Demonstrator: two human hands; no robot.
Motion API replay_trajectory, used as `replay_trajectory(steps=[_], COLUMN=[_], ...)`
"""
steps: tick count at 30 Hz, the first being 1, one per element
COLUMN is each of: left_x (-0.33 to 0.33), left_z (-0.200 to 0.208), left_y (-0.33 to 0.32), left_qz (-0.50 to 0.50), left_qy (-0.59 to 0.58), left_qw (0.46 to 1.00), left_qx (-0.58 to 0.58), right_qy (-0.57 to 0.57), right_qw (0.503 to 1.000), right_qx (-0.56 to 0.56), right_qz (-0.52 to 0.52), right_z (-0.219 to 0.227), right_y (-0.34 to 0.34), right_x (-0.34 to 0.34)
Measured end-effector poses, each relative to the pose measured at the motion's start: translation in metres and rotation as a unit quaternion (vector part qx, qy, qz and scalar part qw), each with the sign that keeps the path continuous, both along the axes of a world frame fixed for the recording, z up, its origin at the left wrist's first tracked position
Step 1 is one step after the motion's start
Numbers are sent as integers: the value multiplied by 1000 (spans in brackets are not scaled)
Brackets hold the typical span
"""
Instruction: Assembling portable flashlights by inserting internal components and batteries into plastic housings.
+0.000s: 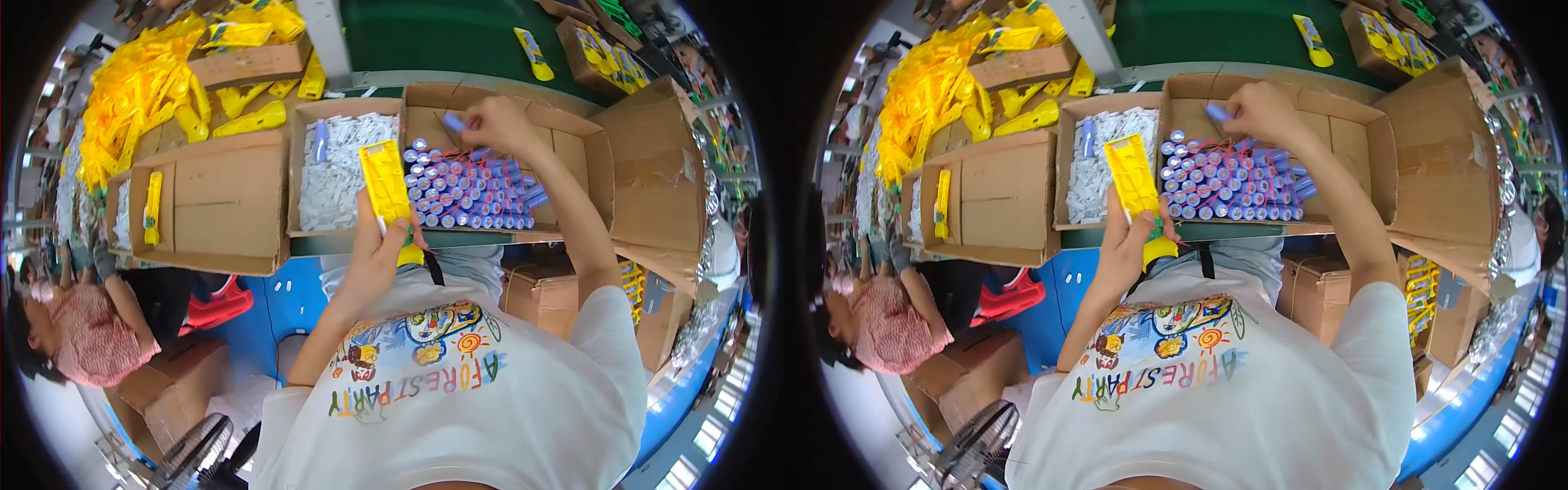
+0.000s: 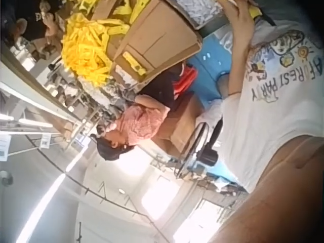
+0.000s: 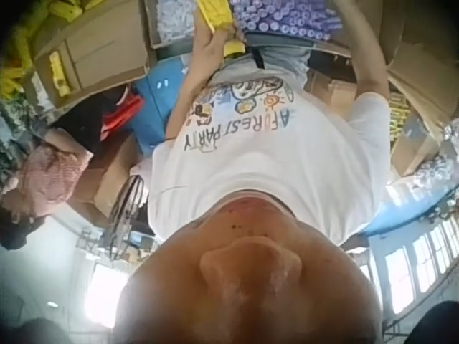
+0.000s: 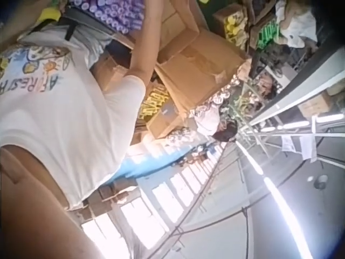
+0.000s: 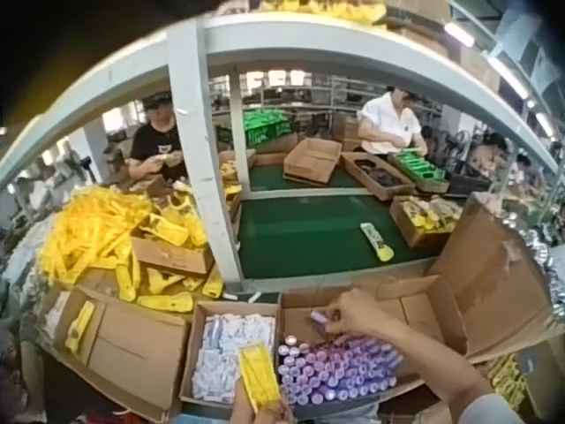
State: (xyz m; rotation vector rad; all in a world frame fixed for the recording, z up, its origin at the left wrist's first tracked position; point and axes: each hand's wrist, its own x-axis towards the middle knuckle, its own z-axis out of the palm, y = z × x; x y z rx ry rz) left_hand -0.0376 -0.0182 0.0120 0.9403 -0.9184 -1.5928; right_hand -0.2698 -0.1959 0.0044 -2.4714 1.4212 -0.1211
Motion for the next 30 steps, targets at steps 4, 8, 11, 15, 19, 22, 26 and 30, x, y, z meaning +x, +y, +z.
replay_trajectory(steps=[4,8,11,15,19,22,26,30], left_x=[-3,-1,8,13,26,43,61,70], left_z=[-15,-8,-7,-6,-4,-5,-7,6], left_y=[4,5,7,9,11,16,23,33], left_qz=[-7,-9,0,-11,6,20,113,162], left_qy=[-39,-79,-129,-123,-132,-61,8,134], left_qw=[998,996,989,991,990,998,993,974], left_qx=[-39,-46,-69,-53,-49,14,40,87], right_qy=[-329,-291,-256,-240,-244,-268,-302,-373], right_qw=[888,862,867,864,870,890,879,816], right_qx=[317,413,425,441,426,369,354,395], right_qz=[-59,-37,-48,-40,-39,21,105,198], right_z=[63,57,67,70,69,62,32,12], right_y=[63,81,80,75,77,80,73,43], right_x=[47,67,77,95,117,144,181,196])
